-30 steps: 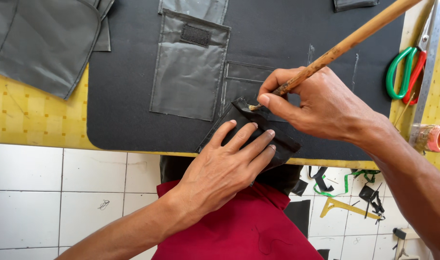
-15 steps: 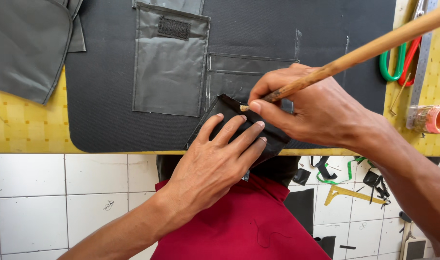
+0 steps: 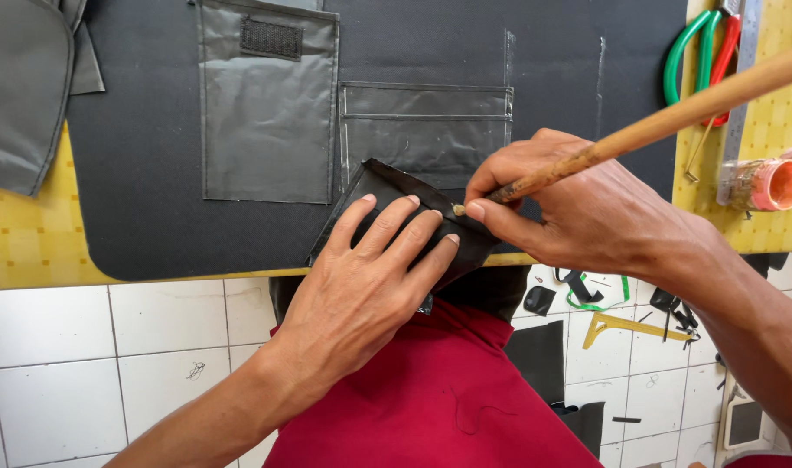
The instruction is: The person assembles small black pouches on a workbench. They apply adhesive to the edges of a pouch, place it on a larger black sheet, and use a ruler and awl to mark and align the pieces. The person then folds and presses the pouch edges to secure them.
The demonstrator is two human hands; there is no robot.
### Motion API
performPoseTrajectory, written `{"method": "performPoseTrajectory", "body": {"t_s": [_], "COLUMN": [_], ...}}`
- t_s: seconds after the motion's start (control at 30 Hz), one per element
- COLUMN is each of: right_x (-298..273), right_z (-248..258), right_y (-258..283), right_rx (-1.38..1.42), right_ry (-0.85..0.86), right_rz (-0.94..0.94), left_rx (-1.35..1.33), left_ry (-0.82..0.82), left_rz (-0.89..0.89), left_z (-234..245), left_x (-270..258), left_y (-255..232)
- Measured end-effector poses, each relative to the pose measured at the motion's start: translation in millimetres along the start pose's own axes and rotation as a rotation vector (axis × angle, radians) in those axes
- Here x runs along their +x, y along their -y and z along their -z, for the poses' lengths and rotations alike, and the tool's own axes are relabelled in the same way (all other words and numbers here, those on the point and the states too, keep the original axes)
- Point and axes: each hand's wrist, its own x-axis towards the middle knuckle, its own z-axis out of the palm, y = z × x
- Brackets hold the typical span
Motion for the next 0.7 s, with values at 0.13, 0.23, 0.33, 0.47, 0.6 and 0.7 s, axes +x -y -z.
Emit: {"method": "performPoseTrajectory", "body": {"t_s": [0.13, 0.23, 0.33, 0.47, 0.6, 0.7], "right_x": [-11, -18, -25, -36, -48, -58], "right_z": [1, 1, 1, 0, -3, -1], "right_y": [-2, -3, -5, -8, -11, -12], "right_rx": [0.008, 0.003, 0.004, 0.01, -0.003, -0.02], "right_ry": [-0.002, -0.001, -0.003, -0.012, -0.036, -0.049], "right_rz": [-0.018, -0.046, -0.082, -0.101, -0.118, -0.105], "left_rx": [0.044, 0.097, 0.112, 0.125, 0.137, 0.136], "left_ry": [0.022, 0.049, 0.05, 0.069, 0.093, 0.092], "left_rz": [-0.003, 0.004, 0.003, 0.004, 0.001, 0.004], "left_z": [-2, -3, -5, -6, -3, -3], "left_x": [-1, 0, 0, -1, 1, 0], "left_y": [-2, -3, -5, -6, -6, -7]}}
